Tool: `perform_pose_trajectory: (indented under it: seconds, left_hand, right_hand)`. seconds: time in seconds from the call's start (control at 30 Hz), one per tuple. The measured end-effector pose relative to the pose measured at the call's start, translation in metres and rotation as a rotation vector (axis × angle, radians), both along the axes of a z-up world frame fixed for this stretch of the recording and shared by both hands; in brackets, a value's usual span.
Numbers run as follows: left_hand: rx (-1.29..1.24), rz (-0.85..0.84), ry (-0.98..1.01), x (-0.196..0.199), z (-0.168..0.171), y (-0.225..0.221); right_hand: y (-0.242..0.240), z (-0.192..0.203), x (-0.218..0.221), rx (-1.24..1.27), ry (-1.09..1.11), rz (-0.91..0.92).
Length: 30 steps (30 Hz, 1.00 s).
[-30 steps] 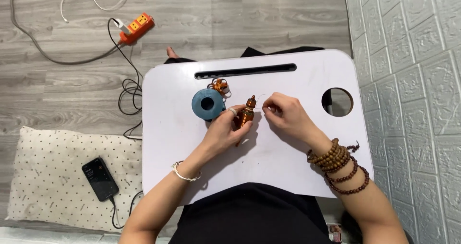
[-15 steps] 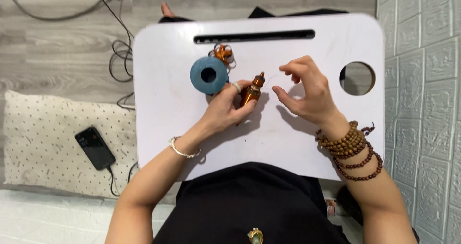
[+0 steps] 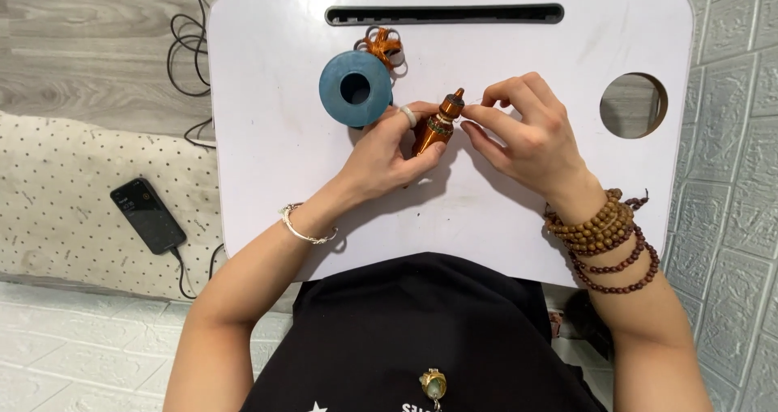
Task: Manually winding thin copper wire around a small tiered cylindrical component on a small table.
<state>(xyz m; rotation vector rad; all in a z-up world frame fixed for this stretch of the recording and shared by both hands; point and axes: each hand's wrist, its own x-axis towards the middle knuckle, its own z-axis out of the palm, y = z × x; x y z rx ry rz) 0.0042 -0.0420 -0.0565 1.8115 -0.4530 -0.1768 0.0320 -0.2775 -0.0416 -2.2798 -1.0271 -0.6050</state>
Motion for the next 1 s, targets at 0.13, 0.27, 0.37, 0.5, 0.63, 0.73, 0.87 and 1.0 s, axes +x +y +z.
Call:
perform_pose_trajectory:
  seconds: [0.13, 0.27, 0.37, 0.5, 0.63, 0.73, 0.87, 1.0]
  left_hand:
    - [-0.004, -0.002, 0.014, 0.0, 0.003, 0.001]
    - [0.002, -0.001, 0.014, -0.001, 0.003, 0.001]
    - [-0.01, 0.004, 0.025, 0.0, 0.002, 0.002]
    - [0.01, 0.028, 0.035, -0.001, -0.001, 0.0]
    - [0.02, 0.039, 0.036, -0.001, 0.002, -0.001]
    - [0.009, 0.043, 0.054, -0.001, 0.002, -0.002]
    - [0.019, 0.056, 0.046, -0.001, 0.002, -0.004]
    - [0.029, 0.068, 0.024, -0.001, 0.002, -0.005]
  right_hand:
    - [0.003, 0.001, -0.003, 0.047, 0.086, 0.023]
    - [0.005, 0.011, -0.006, 0.241, 0.537, 0.08]
    - [0.006, 0.021, -0.009, 0.327, 0.91, 0.064]
    - [0.008, 0.028, -0.01, 0.523, 1.296, 0.05]
    - [0.003, 0.026, -0.007, 0.791, 1.577, 0.108]
    - [-0.005, 0.026, -0.003, 0.645, 1.417, 0.144]
    - [-0.014, 0.033, 0.0, 0.056, 0.674, 0.051]
    - [-0.016, 0.018, 0.003, -0.041, 0.25, 0.035]
